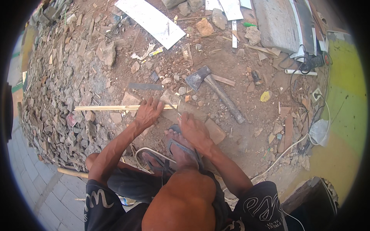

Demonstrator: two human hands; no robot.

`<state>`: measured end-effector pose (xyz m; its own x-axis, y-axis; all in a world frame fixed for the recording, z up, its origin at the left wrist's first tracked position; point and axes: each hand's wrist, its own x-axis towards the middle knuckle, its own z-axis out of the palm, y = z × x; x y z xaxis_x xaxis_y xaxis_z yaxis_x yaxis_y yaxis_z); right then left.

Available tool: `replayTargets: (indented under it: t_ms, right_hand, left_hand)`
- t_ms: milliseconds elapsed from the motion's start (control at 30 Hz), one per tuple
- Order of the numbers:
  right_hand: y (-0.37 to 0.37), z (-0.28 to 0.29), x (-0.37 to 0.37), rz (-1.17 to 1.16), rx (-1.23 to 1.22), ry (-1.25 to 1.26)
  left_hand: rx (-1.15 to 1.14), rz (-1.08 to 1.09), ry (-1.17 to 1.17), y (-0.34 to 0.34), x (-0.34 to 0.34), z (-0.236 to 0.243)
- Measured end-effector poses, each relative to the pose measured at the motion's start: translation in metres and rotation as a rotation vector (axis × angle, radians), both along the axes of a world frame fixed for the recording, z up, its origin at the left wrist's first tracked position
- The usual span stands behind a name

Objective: The person sits on the ground and uses a small axe to shave and shape a thin wooden stick. They repeatedly strike the stick to remove material and refine its edges.

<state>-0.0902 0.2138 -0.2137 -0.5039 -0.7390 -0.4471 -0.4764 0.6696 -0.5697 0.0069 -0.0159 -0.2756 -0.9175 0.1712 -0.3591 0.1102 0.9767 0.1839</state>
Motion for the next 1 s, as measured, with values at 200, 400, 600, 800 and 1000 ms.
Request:
replayTargets:
  t_ms: [200, 400, 600, 800, 1000]
  right_hand:
    - [0.0003, 0.0, -0.0014, 0.013, 0.018, -0.007]
    - [0.0009, 0.0007, -0.0045, -0.008, 0.024, -0.032]
    - [0.0025, 0.0004, -0.0083, 0.02, 0.01, -0.048]
    - [0.002, -0.0019, -0.0082, 0.027, 0.022, -0.063]
    - [-0.0016, -0.0001, -0.0055, 0.039, 0.066, -0.019]
  left_hand:
    - [0.003, -0.011, 0.061, -0.0016, 0.0006, -0.0021]
    - [-0.001, -0.023, 0.035, -0.0025, -0.0009, -0.0015]
    - [-0.021, -0.047, 0.001, -0.0047, -0.0008, -0.0014]
    - [-0.032, -0.064, -0.025, -0.0052, -0.0027, 0.0006]
    - [-0.015, -0.069, -0.042, -0.0058, -0.0026, 0.0018]
